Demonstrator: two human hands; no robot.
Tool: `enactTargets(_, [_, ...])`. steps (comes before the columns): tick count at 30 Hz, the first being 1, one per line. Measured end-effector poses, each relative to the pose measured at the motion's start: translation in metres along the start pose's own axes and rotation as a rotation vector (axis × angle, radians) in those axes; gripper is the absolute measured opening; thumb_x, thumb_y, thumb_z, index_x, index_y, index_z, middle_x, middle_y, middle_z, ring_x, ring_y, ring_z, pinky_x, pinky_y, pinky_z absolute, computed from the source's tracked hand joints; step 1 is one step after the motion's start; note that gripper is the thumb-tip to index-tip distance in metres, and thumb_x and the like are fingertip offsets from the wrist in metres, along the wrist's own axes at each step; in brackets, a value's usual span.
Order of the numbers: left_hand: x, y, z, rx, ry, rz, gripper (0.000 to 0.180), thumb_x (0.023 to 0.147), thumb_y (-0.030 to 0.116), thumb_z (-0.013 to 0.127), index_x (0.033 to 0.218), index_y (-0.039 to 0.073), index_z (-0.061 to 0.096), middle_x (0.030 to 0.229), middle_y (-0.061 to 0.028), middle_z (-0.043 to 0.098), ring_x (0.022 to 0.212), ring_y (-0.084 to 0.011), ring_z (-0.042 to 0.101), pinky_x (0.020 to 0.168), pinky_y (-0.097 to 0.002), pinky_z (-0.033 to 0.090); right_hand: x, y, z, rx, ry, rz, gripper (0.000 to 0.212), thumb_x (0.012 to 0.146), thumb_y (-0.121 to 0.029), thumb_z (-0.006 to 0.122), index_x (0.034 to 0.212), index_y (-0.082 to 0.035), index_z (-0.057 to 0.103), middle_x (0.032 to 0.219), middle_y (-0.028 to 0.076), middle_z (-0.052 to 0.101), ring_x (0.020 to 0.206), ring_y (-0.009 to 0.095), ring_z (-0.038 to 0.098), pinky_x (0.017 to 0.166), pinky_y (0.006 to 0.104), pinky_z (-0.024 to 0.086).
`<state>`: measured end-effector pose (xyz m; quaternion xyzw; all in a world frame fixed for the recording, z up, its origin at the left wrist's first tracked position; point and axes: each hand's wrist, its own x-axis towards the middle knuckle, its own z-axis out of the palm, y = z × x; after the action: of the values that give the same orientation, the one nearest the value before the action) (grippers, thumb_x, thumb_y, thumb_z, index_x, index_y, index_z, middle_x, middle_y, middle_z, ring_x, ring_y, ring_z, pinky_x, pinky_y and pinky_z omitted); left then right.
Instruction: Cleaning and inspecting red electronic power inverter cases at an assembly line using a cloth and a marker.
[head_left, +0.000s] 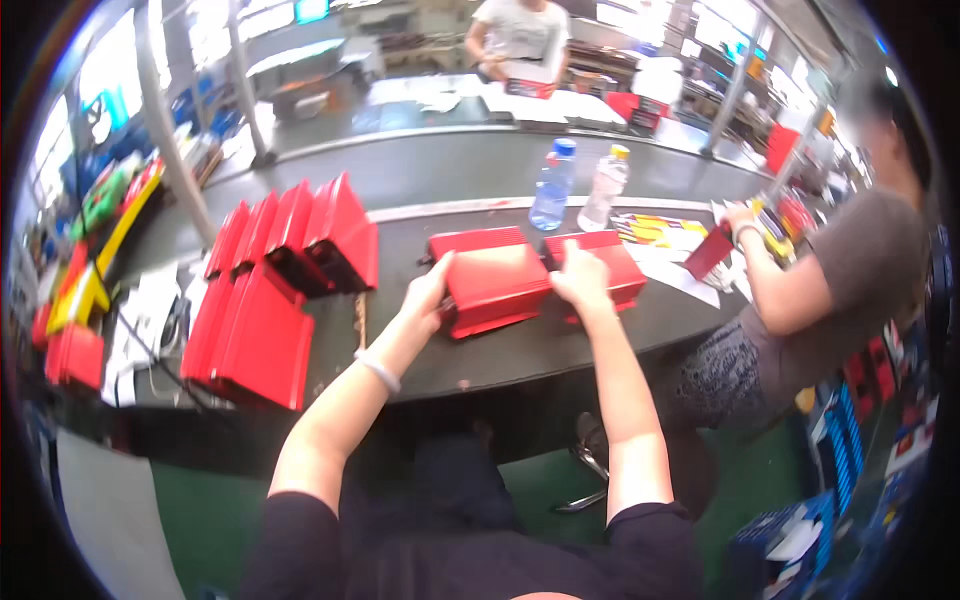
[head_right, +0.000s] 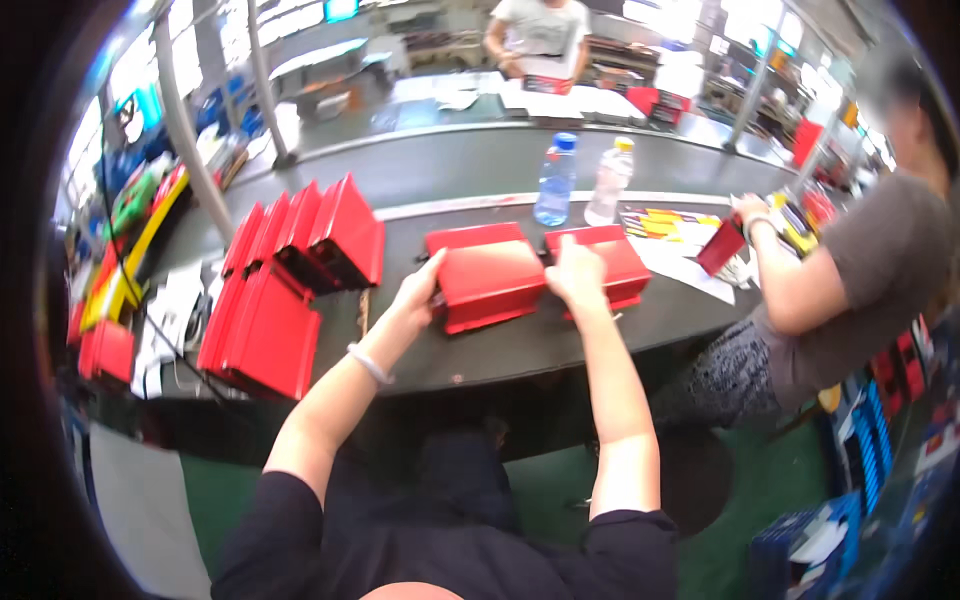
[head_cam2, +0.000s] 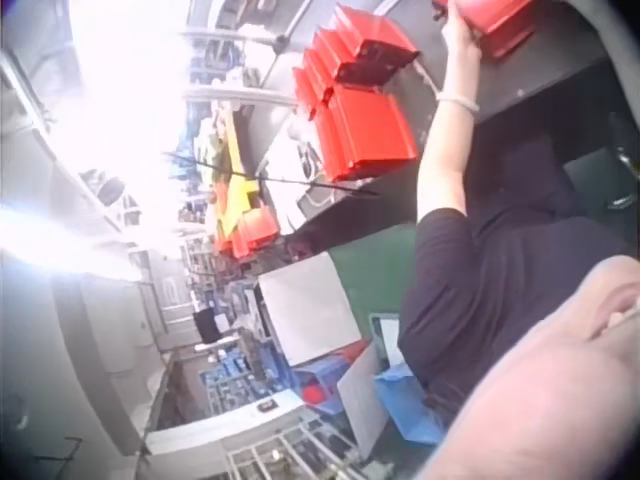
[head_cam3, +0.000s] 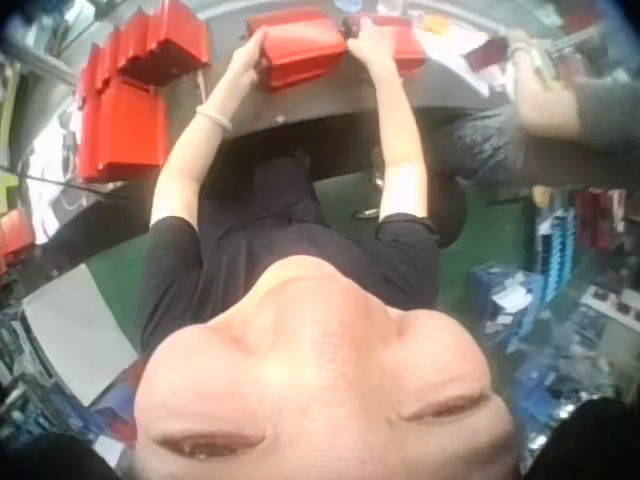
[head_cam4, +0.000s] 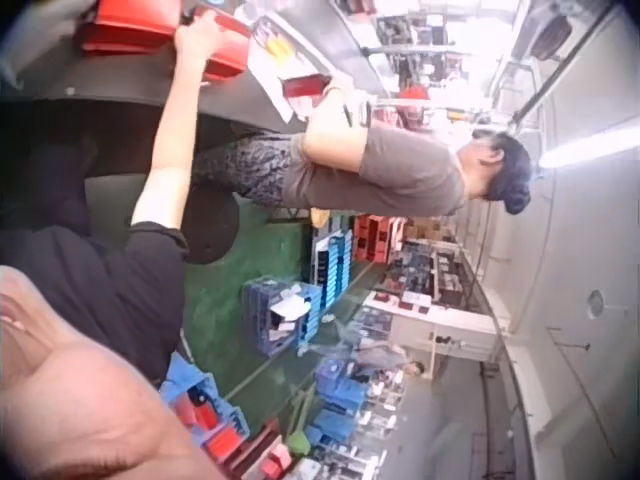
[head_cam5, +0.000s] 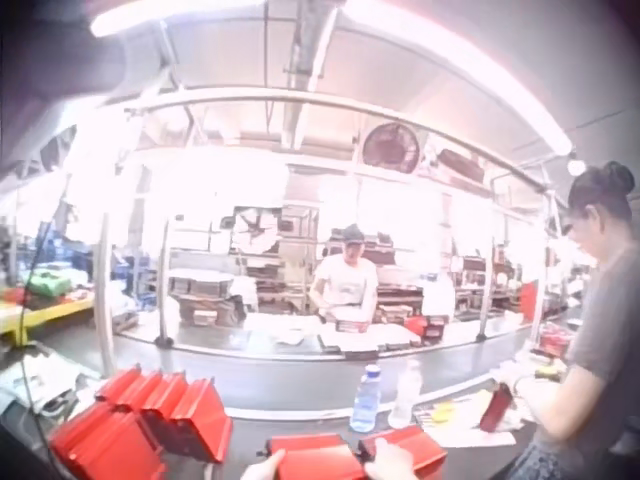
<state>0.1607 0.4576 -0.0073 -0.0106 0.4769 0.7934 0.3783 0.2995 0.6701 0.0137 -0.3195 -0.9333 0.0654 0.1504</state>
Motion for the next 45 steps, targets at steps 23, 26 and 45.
enactTargets(23, [-0.178, 0.032, -0.12, 0.674, -0.083, 0.764, 0.029, 0.085, 0.008, 0.064, 0.113, 0.0, 0.057, 0.108, -0.0066, 0.056, 0.093, -0.0126, 0.059, 0.078, -0.0264, 0.049, 0.122, -0.274, 0.018, 0.567, -0.313, -0.319, 0.036, 0.077, -0.024, 0.055, 0.088, 0.009, 0.066, 0.083, 0.024, 0.067, 0.083, 0.031, 0.066, 0.075, 0.0372, 0.049])
enactTargets(26, [-0.177, 0.039, -0.128, 0.845, -0.005, 0.941, 0.051, 0.079, 0.019, 0.072, 0.121, -0.002, 0.053, 0.123, -0.0168, 0.053, 0.113, -0.0273, 0.055, 0.094, -0.0352, 0.044, 0.074, -0.22, -0.007, 1.006, -0.38, -0.372, 0.03, 0.087, -0.017, 0.055, 0.1, 0.009, 0.062, 0.081, 0.008, 0.065, 0.073, 0.013, 0.059, 0.068, 0.0295, 0.047])
enactTargets(45, [-0.22, -0.057, -0.144, 0.651, -0.283, 0.14, 0.064, 0.059, 0.02, 0.089, 0.108, 0.004, 0.051, 0.091, -0.0035, 0.06, 0.084, -0.0101, 0.057, 0.079, -0.0256, 0.048, -0.184, -0.117, -0.042, 1.643, -0.579, -0.073, 0.052, 0.079, -0.002, 0.05, 0.129, 0.004, 0.041, 0.118, 0.011, 0.052, 0.113, 0.019, 0.051, 0.102, 0.0348, 0.037])
